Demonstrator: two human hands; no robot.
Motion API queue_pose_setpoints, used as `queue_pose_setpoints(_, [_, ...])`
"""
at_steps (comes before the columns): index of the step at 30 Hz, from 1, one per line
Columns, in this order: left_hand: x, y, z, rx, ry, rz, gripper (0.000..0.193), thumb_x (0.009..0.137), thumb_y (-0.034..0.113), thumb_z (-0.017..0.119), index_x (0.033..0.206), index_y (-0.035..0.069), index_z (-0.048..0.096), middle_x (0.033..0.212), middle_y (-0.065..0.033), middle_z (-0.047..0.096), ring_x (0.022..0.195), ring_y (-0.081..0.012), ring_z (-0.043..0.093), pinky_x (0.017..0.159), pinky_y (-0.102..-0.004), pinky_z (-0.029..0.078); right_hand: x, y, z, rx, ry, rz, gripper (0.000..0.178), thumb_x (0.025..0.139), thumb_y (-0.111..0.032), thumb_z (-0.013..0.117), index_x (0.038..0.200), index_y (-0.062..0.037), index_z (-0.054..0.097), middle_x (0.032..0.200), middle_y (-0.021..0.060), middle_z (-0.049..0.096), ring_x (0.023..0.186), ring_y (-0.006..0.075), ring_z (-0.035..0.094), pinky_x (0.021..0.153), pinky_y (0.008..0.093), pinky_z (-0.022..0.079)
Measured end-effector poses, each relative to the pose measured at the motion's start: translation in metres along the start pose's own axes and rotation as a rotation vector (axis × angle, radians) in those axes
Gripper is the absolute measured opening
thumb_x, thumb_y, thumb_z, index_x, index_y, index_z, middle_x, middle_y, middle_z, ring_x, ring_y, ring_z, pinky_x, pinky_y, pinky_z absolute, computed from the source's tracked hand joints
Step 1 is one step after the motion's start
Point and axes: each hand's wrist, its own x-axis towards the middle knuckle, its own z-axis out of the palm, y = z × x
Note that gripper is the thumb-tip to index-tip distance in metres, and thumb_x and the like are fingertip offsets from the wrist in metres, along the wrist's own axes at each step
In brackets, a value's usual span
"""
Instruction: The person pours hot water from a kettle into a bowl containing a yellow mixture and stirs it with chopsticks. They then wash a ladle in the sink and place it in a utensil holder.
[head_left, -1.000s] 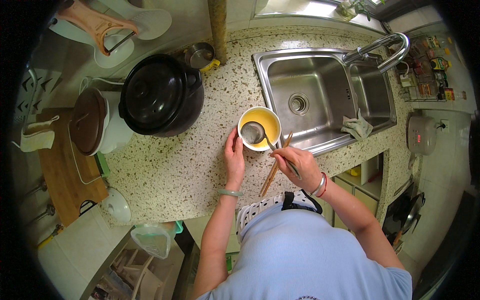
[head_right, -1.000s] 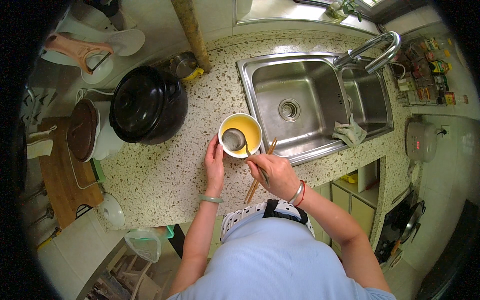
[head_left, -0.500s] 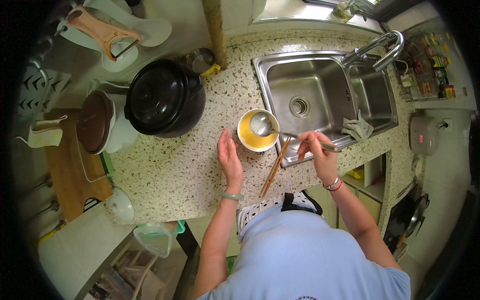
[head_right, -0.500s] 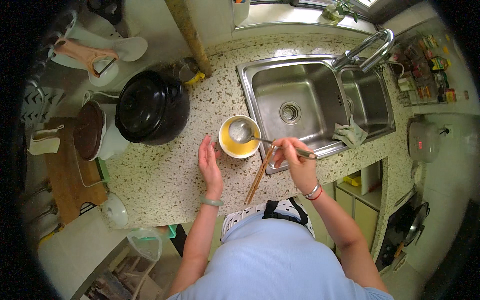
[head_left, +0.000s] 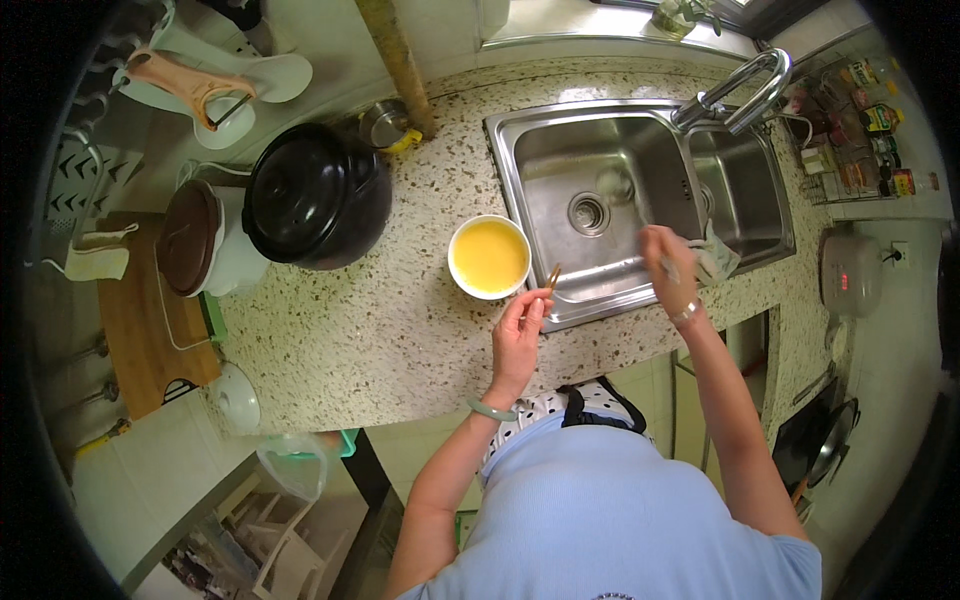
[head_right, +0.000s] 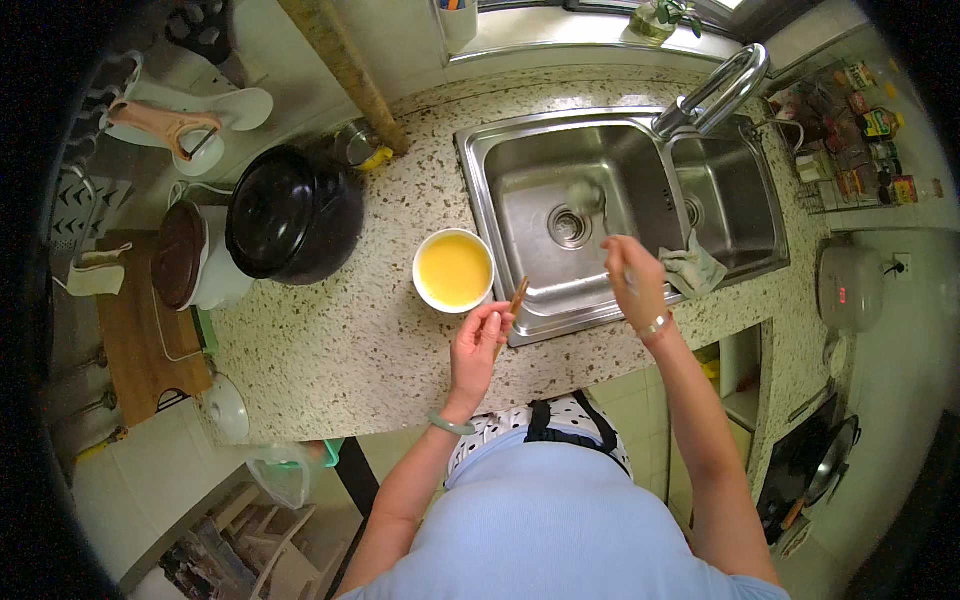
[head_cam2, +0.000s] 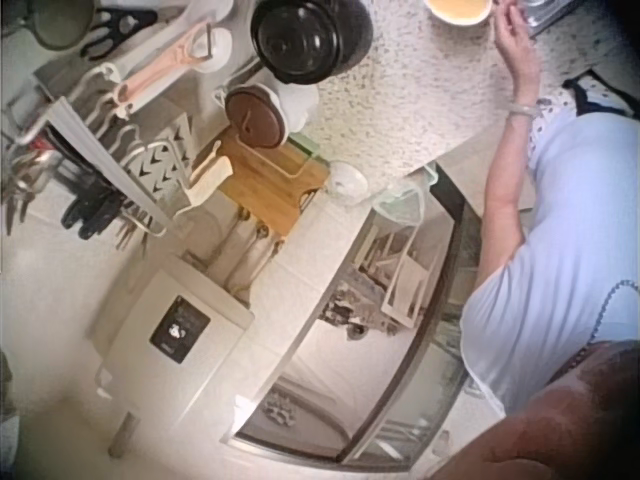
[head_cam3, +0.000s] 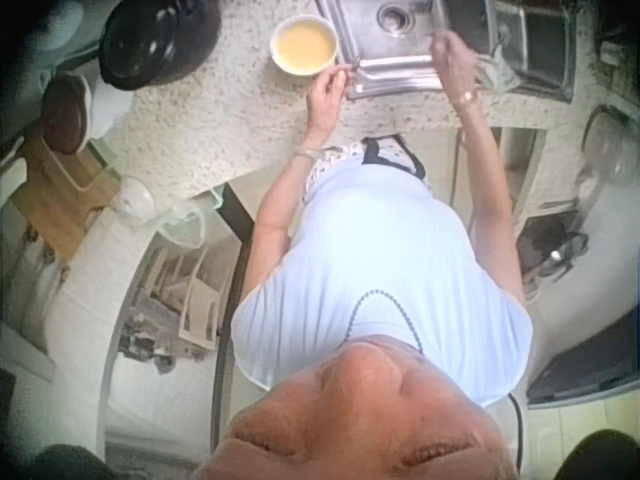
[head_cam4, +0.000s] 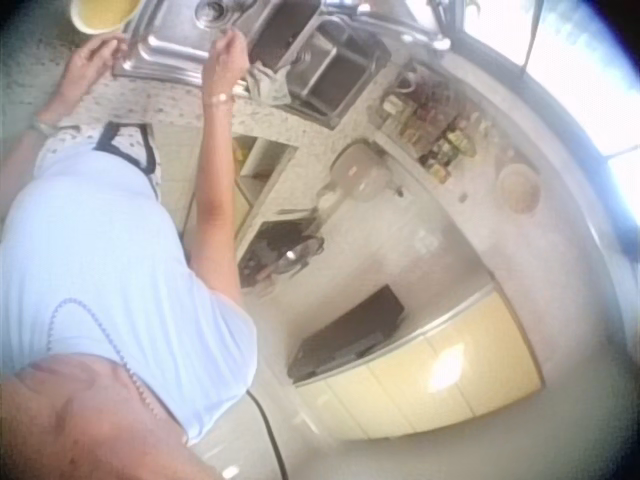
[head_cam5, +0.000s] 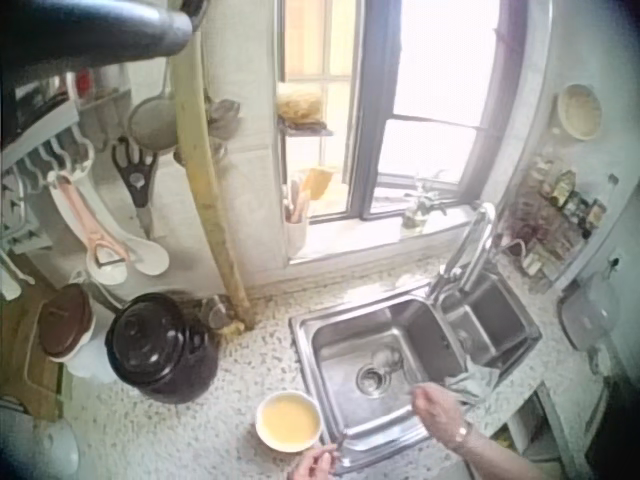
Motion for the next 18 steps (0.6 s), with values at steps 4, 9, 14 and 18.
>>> queue_pose_setpoints(4, [-0.008,-0.014,0.021,0.032,-0.075,-0.107,0.027,0.103,0.022,0.049,0.121,0.006,0.061,0.105,-0.0031,0.067,0.095,-0.0100,0.061,0.079,-0.0241,0.048,-0.010,0.073,0.030,-0.055,-0.088,0.196,0.020,0.100,-0.018,0.053,0.095,-0.0035,0.066,0.063,0.0047,0.059,0.057,0.0101,0.060,0.054,0.0267,0.048])
queue_pose_setpoints(9, [0.002,-0.023,0.054,0.000,-0.125,-0.178,0.030,0.103,0.024,0.048,0.124,0.005,0.059,0.108,-0.0054,0.067,0.095,-0.0120,0.062,0.081,-0.0256,0.050,-0.012,0.088,0.033,0.377,0.024,0.415,0.023,0.100,-0.020,0.053,0.095,-0.0013,0.065,0.064,0.0046,0.061,0.055,0.0098,0.060,0.052,0.0250,0.049])
queue_pose_setpoints(14, [0.037,-0.039,0.105,-0.162,-0.201,-0.340,0.040,0.104,0.034,0.045,0.129,0.005,0.056,0.116,-0.0067,0.064,0.103,-0.0135,0.060,0.083,-0.0269,0.049,0.001,0.067,0.008,0.692,0.106,0.582,0.026,0.102,-0.021,0.050,0.099,0.0024,0.062,0.070,0.0061,0.063,0.059,0.0117,0.062,0.055,0.0246,0.051])
queue_pose_setpoints(18, [0.083,-0.039,0.163,-0.319,-0.233,-0.521,0.047,0.104,0.042,0.042,0.129,0.006,0.057,0.119,-0.0062,0.063,0.108,-0.0143,0.058,0.087,-0.0308,0.048,-0.013,0.066,-0.006,0.636,0.114,0.499,0.019,0.100,-0.016,0.053,0.103,0.0009,0.061,0.080,0.0060,0.066,0.070,0.0122,0.064,0.063,0.0265,0.051])
